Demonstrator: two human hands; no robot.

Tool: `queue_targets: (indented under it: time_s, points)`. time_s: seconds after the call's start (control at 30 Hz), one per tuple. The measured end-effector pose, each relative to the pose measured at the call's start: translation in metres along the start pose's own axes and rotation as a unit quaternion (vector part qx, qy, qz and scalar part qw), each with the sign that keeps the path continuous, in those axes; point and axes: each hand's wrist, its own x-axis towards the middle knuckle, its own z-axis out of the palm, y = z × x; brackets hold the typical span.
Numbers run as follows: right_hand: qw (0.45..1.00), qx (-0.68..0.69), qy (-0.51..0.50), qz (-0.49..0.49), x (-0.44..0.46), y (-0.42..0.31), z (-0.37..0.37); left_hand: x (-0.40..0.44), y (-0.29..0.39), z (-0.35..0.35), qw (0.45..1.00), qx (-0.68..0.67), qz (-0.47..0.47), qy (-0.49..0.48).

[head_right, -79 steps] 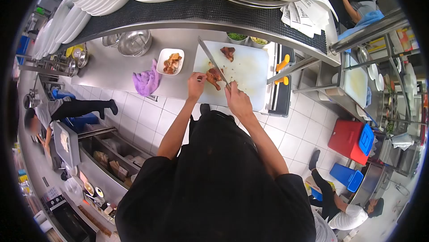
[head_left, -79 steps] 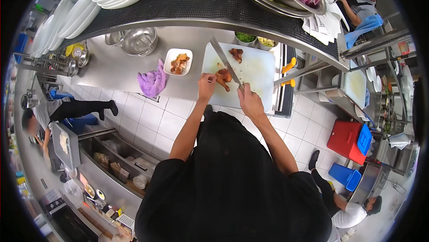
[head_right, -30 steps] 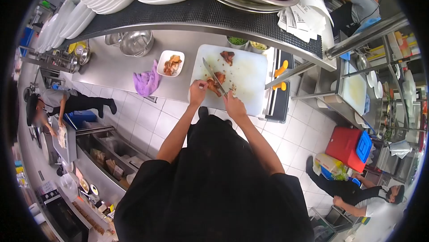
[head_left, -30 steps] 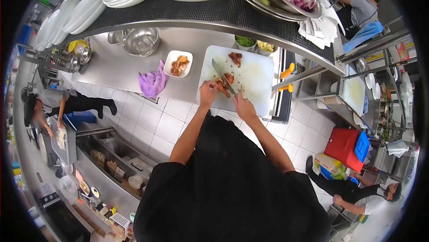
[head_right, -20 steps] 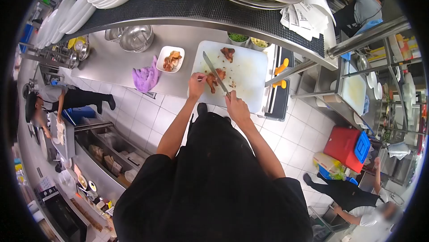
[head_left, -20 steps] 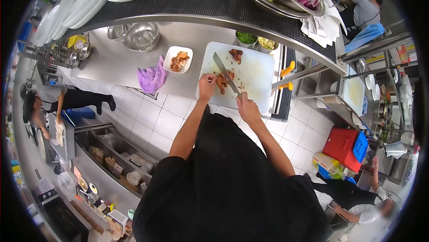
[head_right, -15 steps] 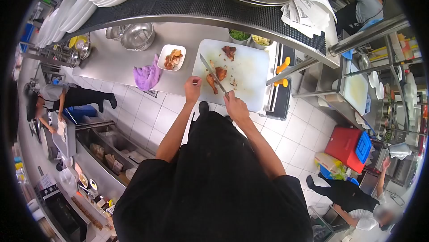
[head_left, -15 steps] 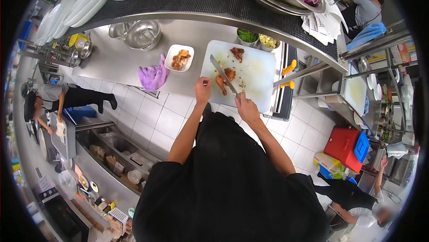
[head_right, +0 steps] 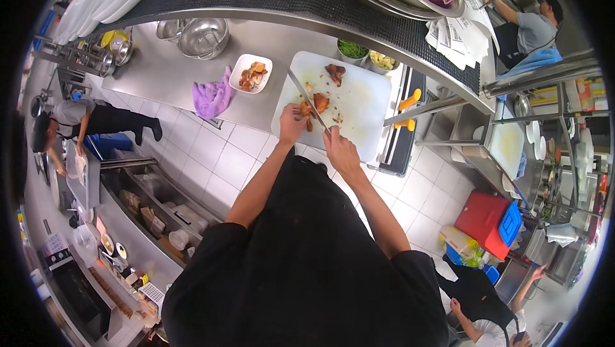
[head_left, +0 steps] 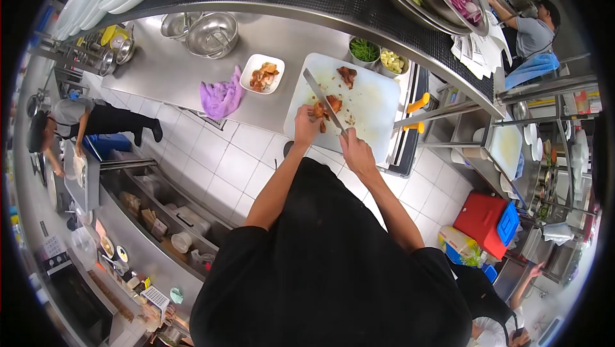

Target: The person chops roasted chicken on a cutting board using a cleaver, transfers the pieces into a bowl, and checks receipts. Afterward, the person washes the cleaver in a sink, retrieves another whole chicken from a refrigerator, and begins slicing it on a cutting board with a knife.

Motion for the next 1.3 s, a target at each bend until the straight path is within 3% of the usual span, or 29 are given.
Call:
queue_targets:
  time_s: [0.17,0.27,0.5,0.7,0.93,1.17,1.3]
  points:
    - [0.999,-0.03,-0.016,0.024,-0.009,0.015,0.023,-0.005,0.009,-0.006,0.995,-0.076,-0.059,0.018]
    - [1.0,-0.024,0.002,0.013,-0.009,0.009,0.015,-0.005,0.001,-0.018,0.998,-0.017,-0.003,0.052]
    - [0.995,0.07,0.07,-0.018,-0.002,-0.028,-0.03,0.007,0.012,-0.034,0.996,-0.006,-0.018,0.085]
    - [0.998,-0.019,-0.036,0.048,0.001,0.029,0.065,-0.011,0.004,-0.017,0.999,-0.002,-0.034,0.026]
    - [1.0,0.006,-0.017,0.016,0.0,0.03,0.05,-0.016,-0.01,-0.003,0.999,-0.005,-0.018,0.045]
    - [0.974,0.169,0.017,0.148,-0.041,0.06,0.016,-0.003,0.0,0.006,1.0,-0.018,-0.025,-0.002]
    - [0.863,0.392,-0.037,0.317,-0.051,0.081,0.015,-0.003,0.002,0.014,1.0,0.011,-0.008,-0.007]
